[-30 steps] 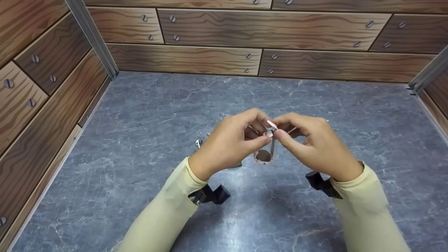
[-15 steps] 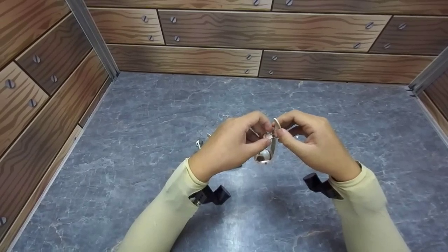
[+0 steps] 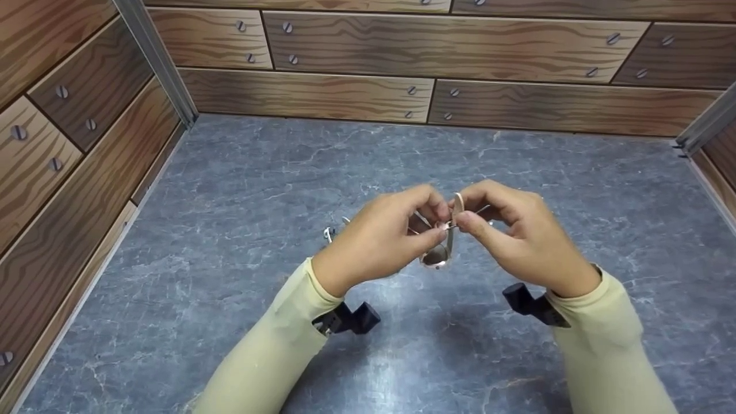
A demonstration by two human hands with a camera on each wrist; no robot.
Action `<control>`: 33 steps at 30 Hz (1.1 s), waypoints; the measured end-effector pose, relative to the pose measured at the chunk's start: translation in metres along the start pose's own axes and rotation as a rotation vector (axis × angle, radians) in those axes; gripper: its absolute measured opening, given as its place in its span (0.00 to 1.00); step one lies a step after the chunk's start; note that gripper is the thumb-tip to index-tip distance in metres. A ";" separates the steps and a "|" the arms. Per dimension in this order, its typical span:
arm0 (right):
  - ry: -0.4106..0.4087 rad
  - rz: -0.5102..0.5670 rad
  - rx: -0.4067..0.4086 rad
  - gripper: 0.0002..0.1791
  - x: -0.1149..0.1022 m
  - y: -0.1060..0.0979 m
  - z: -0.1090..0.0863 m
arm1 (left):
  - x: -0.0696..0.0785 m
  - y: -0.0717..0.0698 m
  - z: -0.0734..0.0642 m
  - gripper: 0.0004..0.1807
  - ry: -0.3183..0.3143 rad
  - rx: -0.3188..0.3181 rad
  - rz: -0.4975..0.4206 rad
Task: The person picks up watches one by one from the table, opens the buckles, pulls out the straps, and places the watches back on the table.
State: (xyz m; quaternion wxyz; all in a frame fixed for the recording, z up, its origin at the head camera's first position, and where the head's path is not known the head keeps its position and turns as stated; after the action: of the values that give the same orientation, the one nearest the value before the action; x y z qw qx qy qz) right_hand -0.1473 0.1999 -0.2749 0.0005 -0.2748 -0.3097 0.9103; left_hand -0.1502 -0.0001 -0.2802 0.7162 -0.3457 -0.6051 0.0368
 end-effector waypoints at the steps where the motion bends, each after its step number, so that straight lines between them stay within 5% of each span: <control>1: 0.000 0.000 0.001 0.12 0.000 0.000 0.000 | 0.000 0.000 0.000 0.04 -0.006 -0.002 0.002; 20: 0.084 0.016 -0.066 0.09 -0.002 -0.001 -0.001 | -0.001 0.002 0.002 0.06 -0.037 -0.009 0.038; 33: 0.086 0.033 -0.063 0.08 -0.002 -0.001 -0.002 | -0.001 0.004 0.003 0.03 -0.002 0.021 0.040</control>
State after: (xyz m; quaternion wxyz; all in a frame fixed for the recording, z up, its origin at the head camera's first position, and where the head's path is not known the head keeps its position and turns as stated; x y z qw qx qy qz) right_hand -0.1447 0.2018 -0.2751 -0.0099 -0.3186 -0.3331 0.8874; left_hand -0.1521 0.0033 -0.2832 0.7182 -0.3502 -0.5986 0.0576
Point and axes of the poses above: each hand's wrist, its own z-axis towards the middle knuckle, its own y-axis out of the palm, x = y × z, the point moved 2 cm from there along z, towards the middle knuckle, and after that the axes turned 13 degrees about -y, right-handed, at the moved point
